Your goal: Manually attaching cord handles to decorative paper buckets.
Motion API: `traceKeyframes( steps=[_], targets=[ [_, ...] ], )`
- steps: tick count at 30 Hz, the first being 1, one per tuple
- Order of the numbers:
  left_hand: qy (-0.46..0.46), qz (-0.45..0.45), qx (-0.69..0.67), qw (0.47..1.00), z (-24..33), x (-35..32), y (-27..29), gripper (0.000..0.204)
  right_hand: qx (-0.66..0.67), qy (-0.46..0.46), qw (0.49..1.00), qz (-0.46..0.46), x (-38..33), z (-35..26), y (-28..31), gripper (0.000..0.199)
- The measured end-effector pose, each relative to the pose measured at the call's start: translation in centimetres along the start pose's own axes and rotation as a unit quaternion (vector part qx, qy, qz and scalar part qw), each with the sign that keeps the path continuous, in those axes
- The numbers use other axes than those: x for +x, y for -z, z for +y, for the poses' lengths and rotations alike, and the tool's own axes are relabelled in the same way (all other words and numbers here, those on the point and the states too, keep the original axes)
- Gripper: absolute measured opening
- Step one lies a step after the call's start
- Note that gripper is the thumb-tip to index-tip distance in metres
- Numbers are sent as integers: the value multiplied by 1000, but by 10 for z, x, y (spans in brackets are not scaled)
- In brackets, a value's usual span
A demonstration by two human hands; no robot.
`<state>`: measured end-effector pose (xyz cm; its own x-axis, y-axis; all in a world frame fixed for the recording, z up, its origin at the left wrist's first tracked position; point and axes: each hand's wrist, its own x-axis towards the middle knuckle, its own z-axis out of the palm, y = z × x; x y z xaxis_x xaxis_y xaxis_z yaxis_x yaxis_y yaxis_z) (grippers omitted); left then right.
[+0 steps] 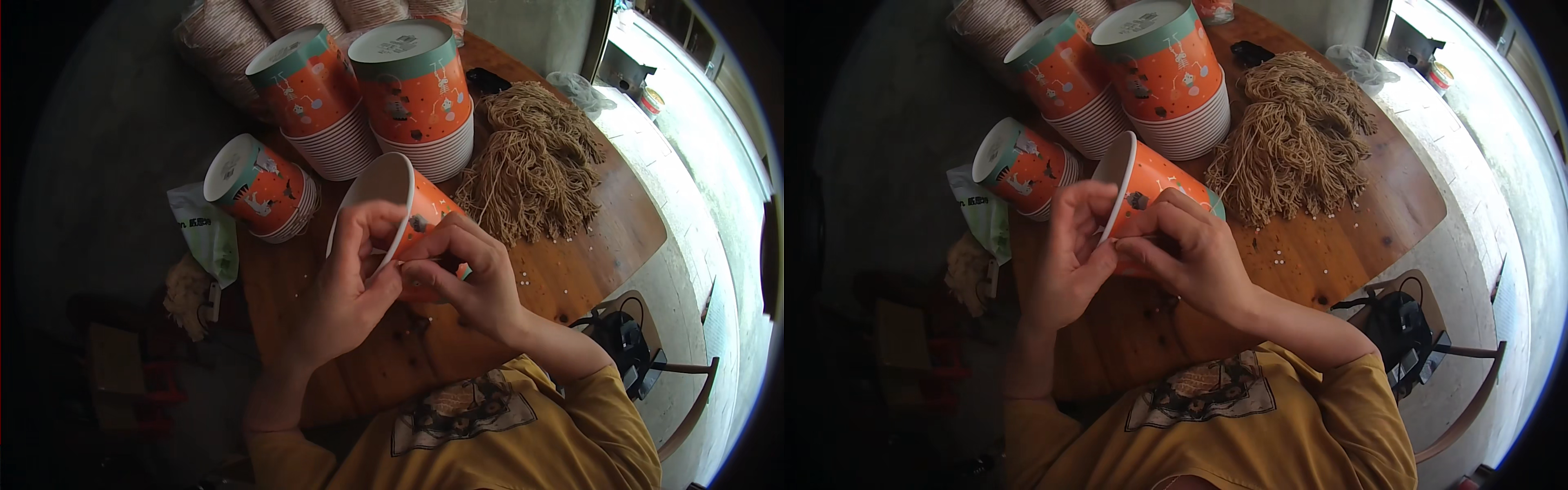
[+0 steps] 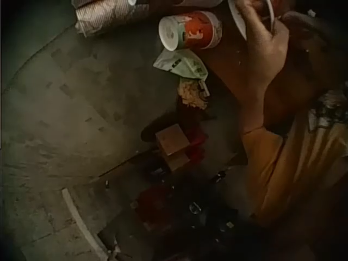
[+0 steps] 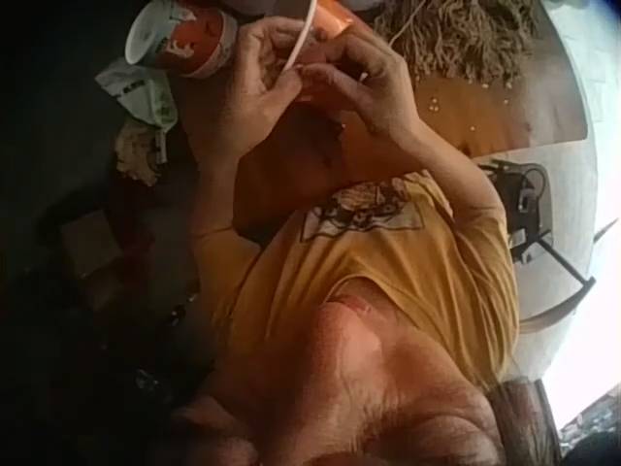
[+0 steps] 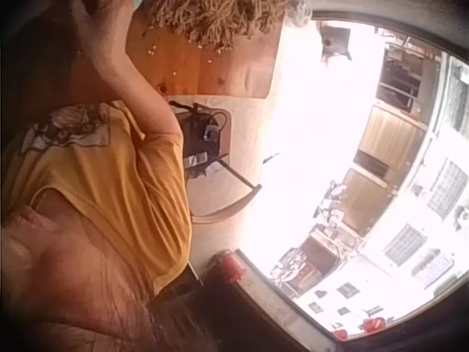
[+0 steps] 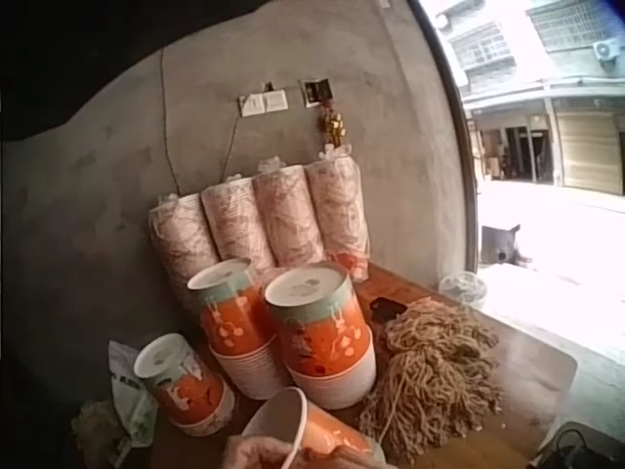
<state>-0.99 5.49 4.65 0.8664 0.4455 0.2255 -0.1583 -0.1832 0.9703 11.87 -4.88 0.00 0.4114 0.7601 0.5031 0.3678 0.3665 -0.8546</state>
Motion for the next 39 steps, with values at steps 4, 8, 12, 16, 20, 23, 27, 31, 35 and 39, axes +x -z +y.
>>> traceKeyframes(
  steps=[4,8,12,16,20,23,27,31,35,39],
  targets=[
    [-67,-15,196,978,-9,-4,10,23,91,-81,993,13,-1,5,1,11],
    [-103,-16,255,961,-9,-4,8,19,137,-116,984,4,-1,2,4,12],
    [-117,-5,266,957,-11,-4,8,17,132,-109,985,0,1,1,2,12],
    [-117,3,262,958,-12,-4,6,16,74,-91,993,-7,-2,1,5,9],
    [-117,-1,258,959,-15,-5,5,16,76,-86,993,4,-4,6,3,11],
    [-60,36,144,987,-14,-10,-1,23,87,-65,993,39,-4,8,-1,14],
    [33,38,15,999,-6,-6,-5,34,-43,4,997,66,-1,9,-1,13],
    [94,0,-27,995,-5,-7,-2,40,-83,27,992,86,-1,10,-3,12],
    [115,-8,-26,993,-4,-8,-1,41,-101,45,990,83,-2,10,-3,12],
    [91,-19,-39,995,-1,-8,-3,36,-116,55,988,85,-2,9,-2,13]
  ],
)
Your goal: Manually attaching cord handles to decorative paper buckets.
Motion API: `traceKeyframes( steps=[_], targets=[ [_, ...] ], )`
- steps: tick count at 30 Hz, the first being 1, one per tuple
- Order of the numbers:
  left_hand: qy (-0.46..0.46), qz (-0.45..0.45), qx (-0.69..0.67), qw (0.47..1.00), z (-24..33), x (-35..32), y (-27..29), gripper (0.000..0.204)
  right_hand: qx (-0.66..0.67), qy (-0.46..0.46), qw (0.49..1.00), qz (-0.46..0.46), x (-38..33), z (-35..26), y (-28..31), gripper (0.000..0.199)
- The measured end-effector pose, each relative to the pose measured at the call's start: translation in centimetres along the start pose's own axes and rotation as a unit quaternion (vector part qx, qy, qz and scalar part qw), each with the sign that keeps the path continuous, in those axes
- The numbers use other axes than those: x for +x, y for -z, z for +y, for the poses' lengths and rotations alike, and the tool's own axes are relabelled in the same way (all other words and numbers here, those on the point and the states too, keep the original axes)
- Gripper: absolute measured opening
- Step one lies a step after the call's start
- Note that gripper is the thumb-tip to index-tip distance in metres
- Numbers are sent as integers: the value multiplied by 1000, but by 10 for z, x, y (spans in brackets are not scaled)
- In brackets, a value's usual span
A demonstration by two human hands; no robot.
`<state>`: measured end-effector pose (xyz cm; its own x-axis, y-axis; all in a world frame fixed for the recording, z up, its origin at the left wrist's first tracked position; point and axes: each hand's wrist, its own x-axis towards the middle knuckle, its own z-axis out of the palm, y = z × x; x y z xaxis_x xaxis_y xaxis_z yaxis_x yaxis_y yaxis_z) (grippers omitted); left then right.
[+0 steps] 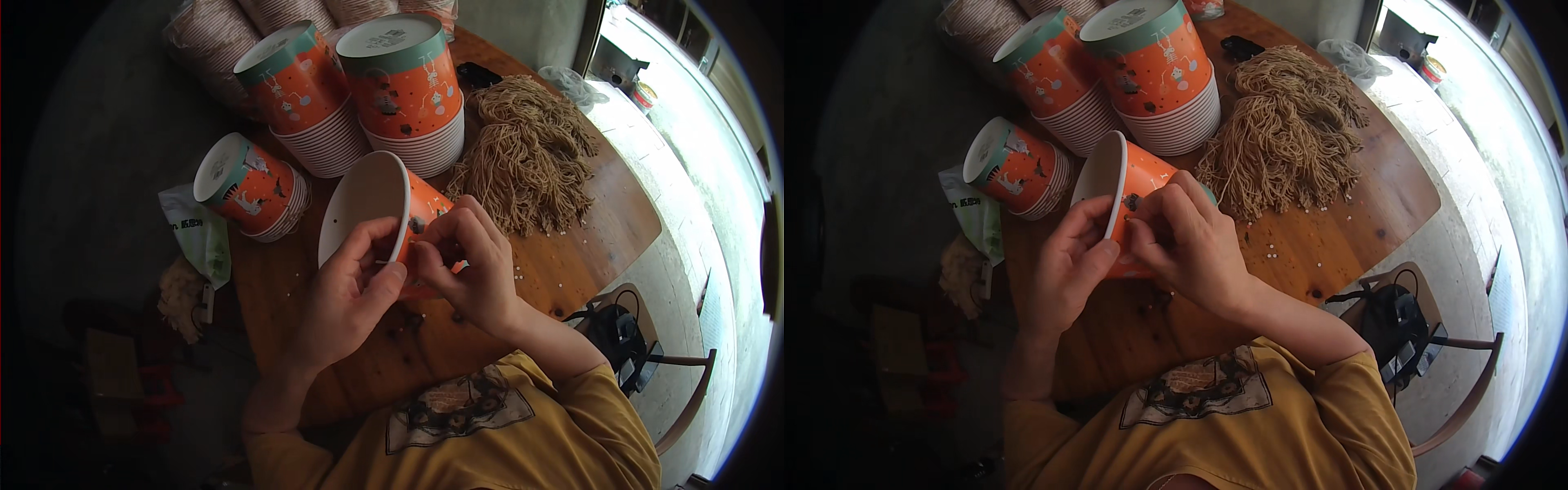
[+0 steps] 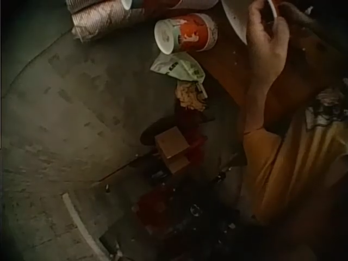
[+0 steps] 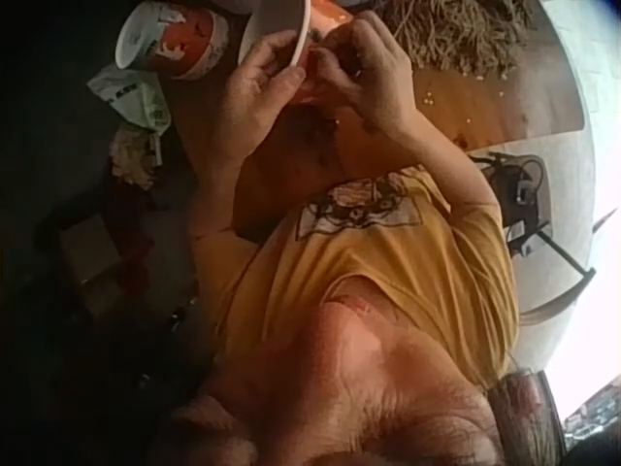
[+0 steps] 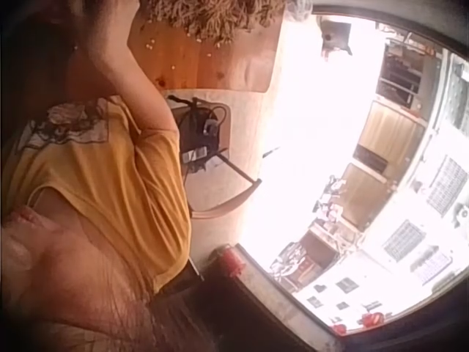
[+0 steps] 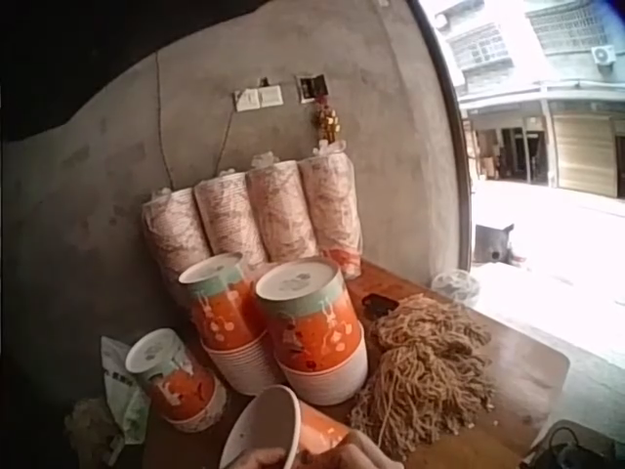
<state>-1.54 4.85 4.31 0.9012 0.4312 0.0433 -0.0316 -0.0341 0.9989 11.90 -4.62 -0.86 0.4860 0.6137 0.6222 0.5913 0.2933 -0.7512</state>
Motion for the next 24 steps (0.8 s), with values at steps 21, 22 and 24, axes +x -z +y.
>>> traceKeyframes(
  steps=[21,22,24],
  targets=[
    [-13,-62,41,997,-31,32,-30,10,35,-139,988,-51,-13,-1,50,7],
    [-32,-53,57,996,-33,32,-32,11,34,-139,989,-48,-13,0,51,7],
    [-41,-48,86,994,-36,34,-33,11,38,-149,986,-59,-13,2,53,7]
  ],
)
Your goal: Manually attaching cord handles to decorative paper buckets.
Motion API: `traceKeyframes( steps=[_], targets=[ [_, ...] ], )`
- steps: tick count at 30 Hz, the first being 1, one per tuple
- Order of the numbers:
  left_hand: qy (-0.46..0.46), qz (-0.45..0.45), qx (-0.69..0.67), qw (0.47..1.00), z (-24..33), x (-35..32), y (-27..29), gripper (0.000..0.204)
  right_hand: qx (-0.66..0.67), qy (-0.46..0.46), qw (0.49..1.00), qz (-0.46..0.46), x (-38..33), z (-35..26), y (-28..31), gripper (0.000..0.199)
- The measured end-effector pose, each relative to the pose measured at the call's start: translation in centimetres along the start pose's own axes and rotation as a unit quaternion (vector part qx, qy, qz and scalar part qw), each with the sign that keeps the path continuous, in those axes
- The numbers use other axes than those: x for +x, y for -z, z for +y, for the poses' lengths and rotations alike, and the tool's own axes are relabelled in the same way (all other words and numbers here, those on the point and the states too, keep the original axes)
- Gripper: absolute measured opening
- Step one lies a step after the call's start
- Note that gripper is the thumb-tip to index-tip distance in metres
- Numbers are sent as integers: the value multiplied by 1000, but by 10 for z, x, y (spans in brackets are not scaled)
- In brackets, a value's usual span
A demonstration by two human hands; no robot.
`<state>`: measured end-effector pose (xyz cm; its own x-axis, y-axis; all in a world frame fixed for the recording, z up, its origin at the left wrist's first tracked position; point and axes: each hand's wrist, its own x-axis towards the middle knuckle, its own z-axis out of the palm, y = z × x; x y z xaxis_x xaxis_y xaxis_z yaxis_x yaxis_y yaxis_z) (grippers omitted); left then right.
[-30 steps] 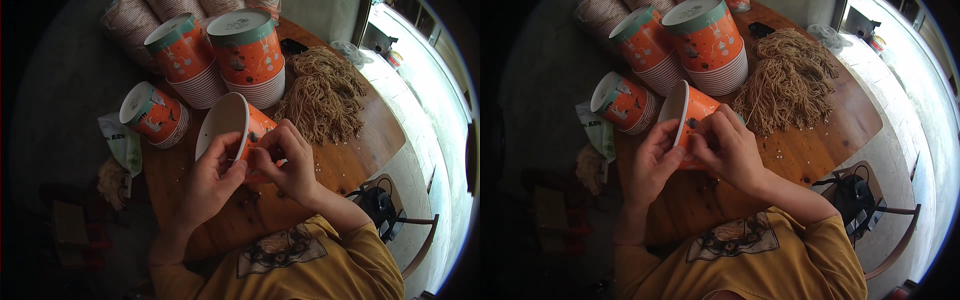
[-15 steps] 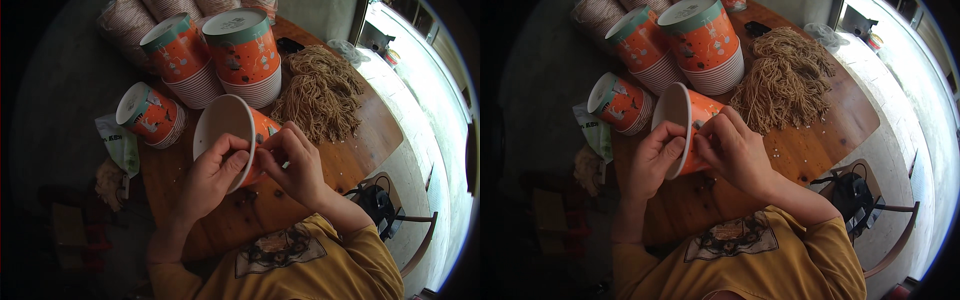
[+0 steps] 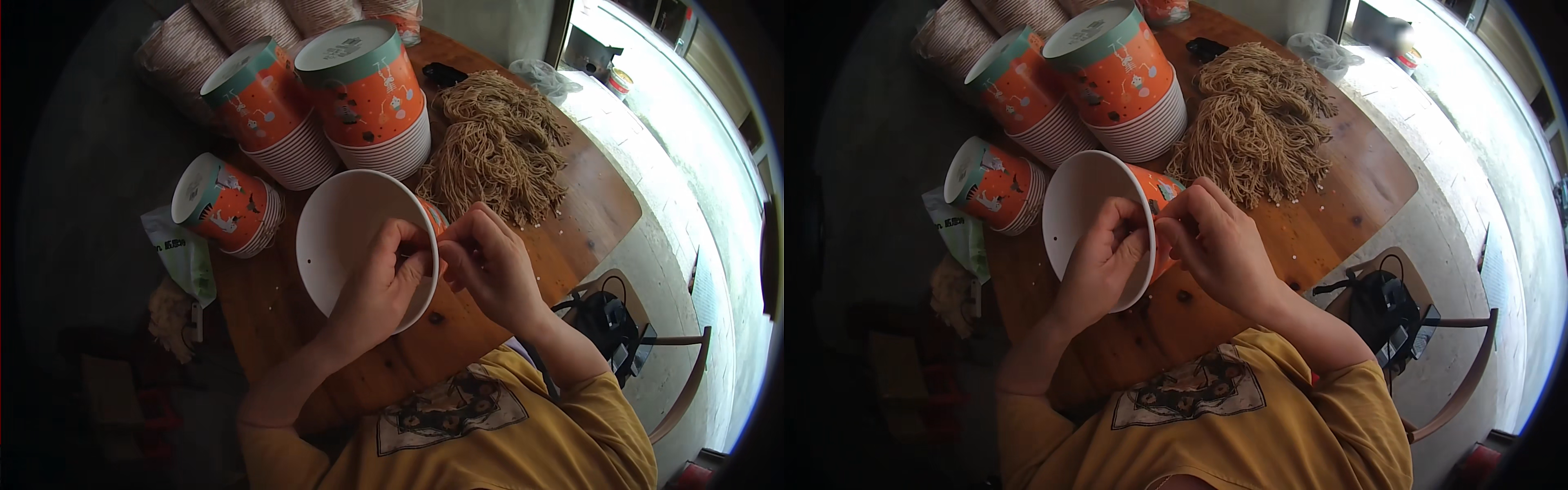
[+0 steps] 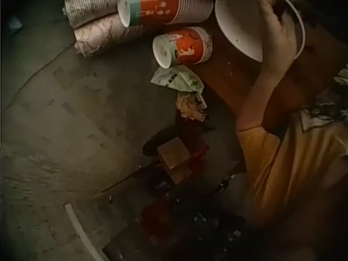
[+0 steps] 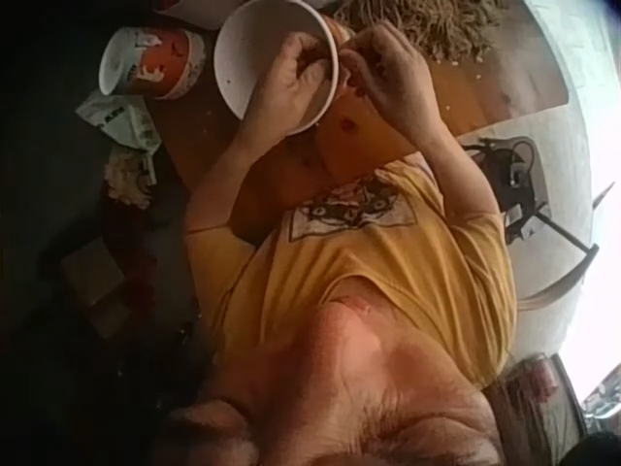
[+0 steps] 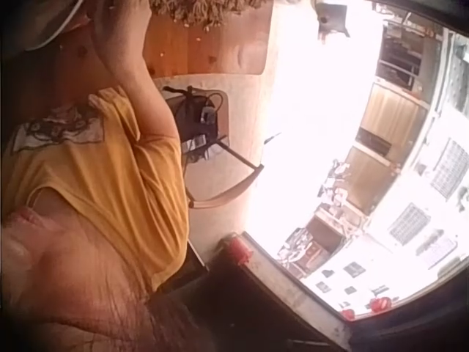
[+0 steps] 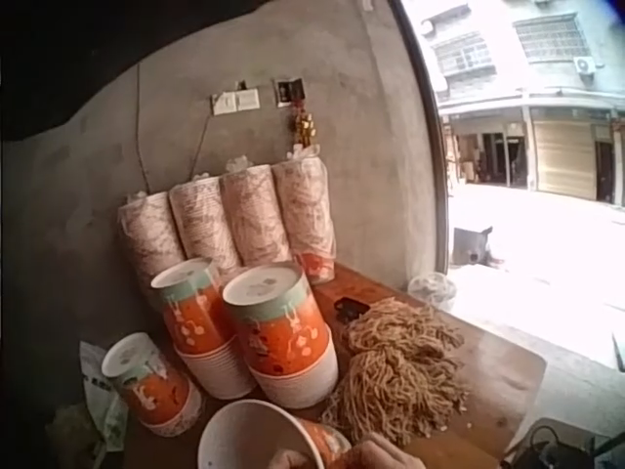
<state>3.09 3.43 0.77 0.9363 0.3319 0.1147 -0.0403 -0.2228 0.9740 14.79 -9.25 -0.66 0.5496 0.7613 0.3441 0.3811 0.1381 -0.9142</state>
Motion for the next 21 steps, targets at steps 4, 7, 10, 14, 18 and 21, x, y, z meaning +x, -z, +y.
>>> traceKeyframes(
  steps=[4,7,10,14,18,21],
  targets=[
    [26,1,46,999,4,1,-5,11,6,-16,1000,-2,-1,-1,2,6],
    [20,3,61,998,0,5,-6,10,9,-17,1000,-5,0,1,2,6],
    [-17,3,92,996,2,6,-6,11,26,-34,999,-15,-1,2,3,6],
    [-72,15,148,986,7,7,-3,12,10,-23,999,-21,-1,9,3,9],
    [-107,9,200,974,11,8,11,9,26,-44,998,-31,-4,4,6,25],
    [-127,14,182,975,8,5,18,6,-62,55,996,-42,-4,-5,9,40]
  ],
)
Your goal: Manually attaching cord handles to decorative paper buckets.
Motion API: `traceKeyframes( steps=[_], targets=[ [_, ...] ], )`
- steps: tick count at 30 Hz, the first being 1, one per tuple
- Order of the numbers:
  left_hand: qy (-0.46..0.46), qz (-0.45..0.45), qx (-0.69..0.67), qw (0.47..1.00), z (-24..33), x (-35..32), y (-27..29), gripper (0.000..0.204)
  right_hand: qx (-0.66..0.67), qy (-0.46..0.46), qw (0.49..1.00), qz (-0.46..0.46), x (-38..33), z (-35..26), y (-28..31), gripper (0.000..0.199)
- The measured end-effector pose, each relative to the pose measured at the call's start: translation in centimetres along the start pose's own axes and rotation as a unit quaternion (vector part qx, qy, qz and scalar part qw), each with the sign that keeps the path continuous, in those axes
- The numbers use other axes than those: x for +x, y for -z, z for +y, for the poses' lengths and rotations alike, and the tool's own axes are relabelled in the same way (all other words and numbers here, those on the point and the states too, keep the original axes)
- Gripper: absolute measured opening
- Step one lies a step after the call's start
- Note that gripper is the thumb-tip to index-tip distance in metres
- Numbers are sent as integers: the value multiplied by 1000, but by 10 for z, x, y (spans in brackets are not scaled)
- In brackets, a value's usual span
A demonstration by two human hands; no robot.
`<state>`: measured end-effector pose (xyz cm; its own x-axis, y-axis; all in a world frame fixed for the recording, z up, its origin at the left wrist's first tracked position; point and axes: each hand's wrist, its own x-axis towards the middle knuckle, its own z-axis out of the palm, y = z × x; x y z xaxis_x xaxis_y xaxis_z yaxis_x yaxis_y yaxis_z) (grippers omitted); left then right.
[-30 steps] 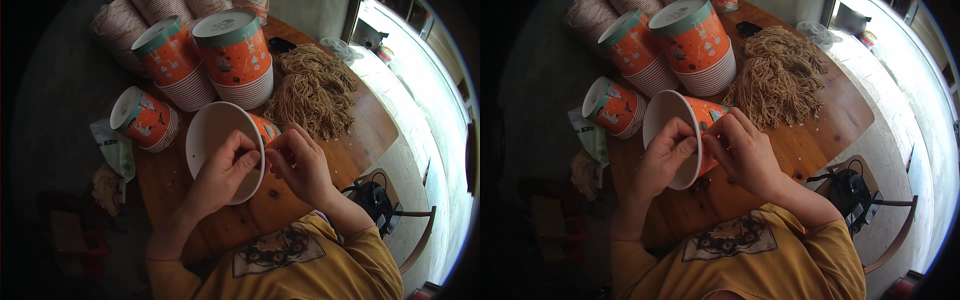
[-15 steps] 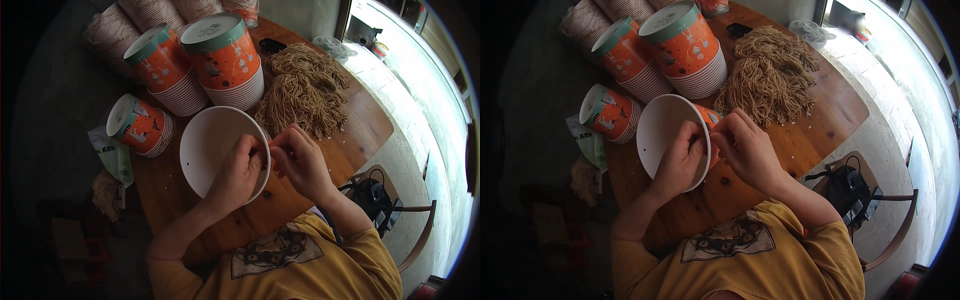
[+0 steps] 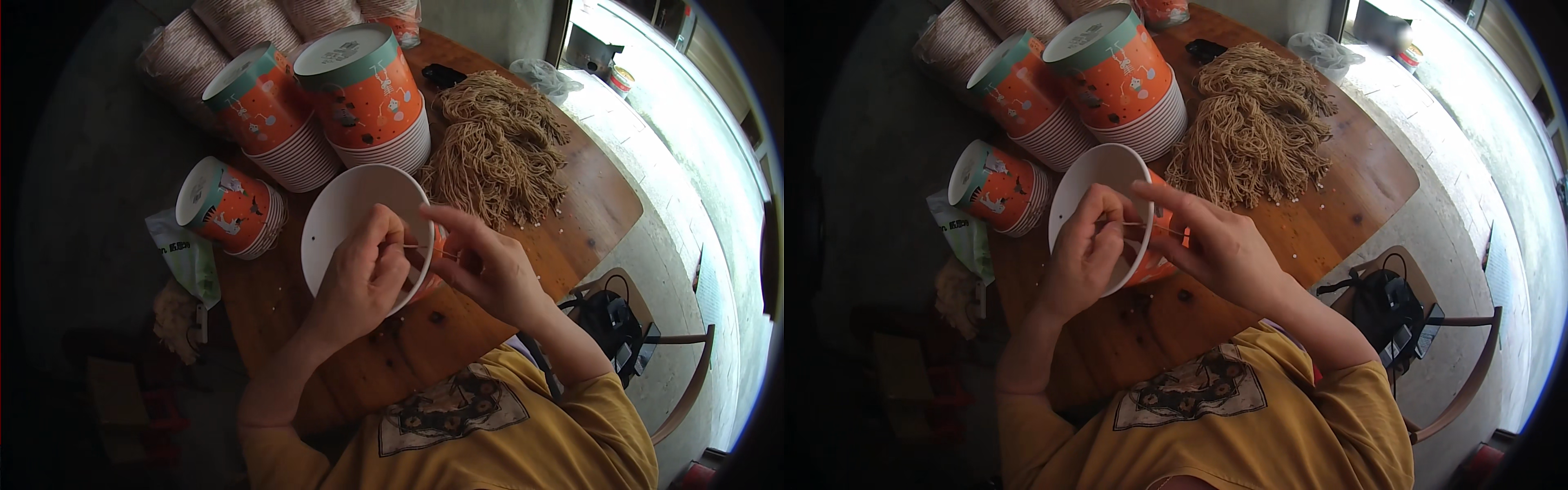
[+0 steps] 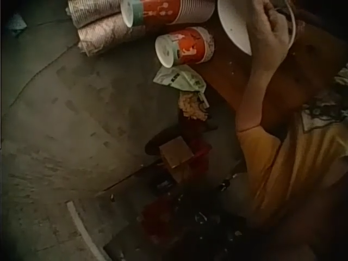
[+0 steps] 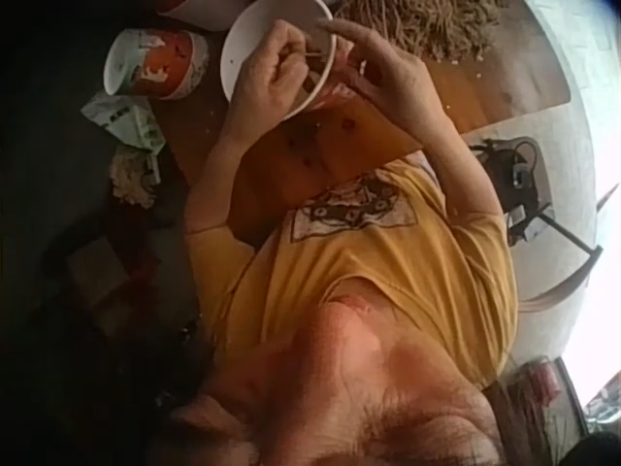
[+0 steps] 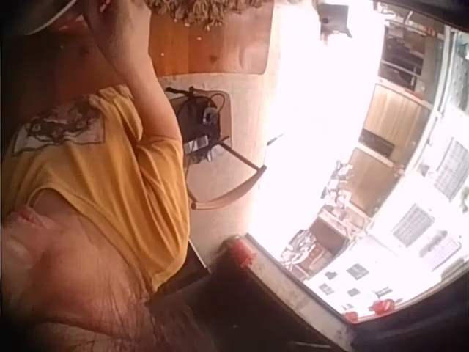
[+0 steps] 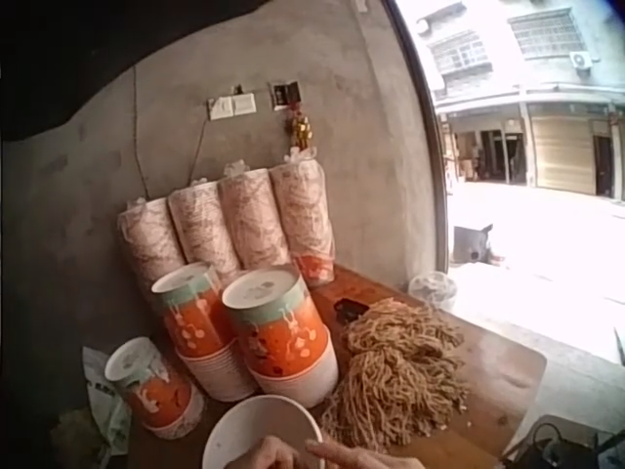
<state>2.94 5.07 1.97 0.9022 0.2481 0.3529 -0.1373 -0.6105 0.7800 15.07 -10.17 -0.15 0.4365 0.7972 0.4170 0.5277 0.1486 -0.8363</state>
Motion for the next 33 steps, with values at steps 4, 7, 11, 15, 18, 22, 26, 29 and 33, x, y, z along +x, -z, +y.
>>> traceKeyframes(
  steps=[4,7,11,15,18,22,26,29,33],
  targets=[
    [81,-7,-91,993,10,-4,5,3,-59,59,996,-28,-1,8,-6,32],
    [87,-3,-139,986,14,-8,3,4,-64,43,996,-47,-10,13,-18,30],
    [171,-35,-181,968,17,-13,7,4,13,6,999,-40,-21,11,-32,40],
    [142,-36,-147,978,15,-22,12,5,64,-7,997,-30,-26,11,-51,44],
    [138,-36,-128,982,16,-28,17,6,92,-21,994,-52,-27,12,-53,58],
    [175,-32,-190,965,12,-30,20,9,88,9,995,-53,-28,17,-47,70],
    [207,-31,-215,954,11,-26,19,10,74,-27,996,-40,-53,22,-47,61],
    [220,-29,-241,945,10,-22,20,10,43,1,997,-70,-80,24,-52,50],
    [242,-31,-262,934,12,-20,21,8,-12,-20,970,-244,-76,10,-31,34]
  ],
)
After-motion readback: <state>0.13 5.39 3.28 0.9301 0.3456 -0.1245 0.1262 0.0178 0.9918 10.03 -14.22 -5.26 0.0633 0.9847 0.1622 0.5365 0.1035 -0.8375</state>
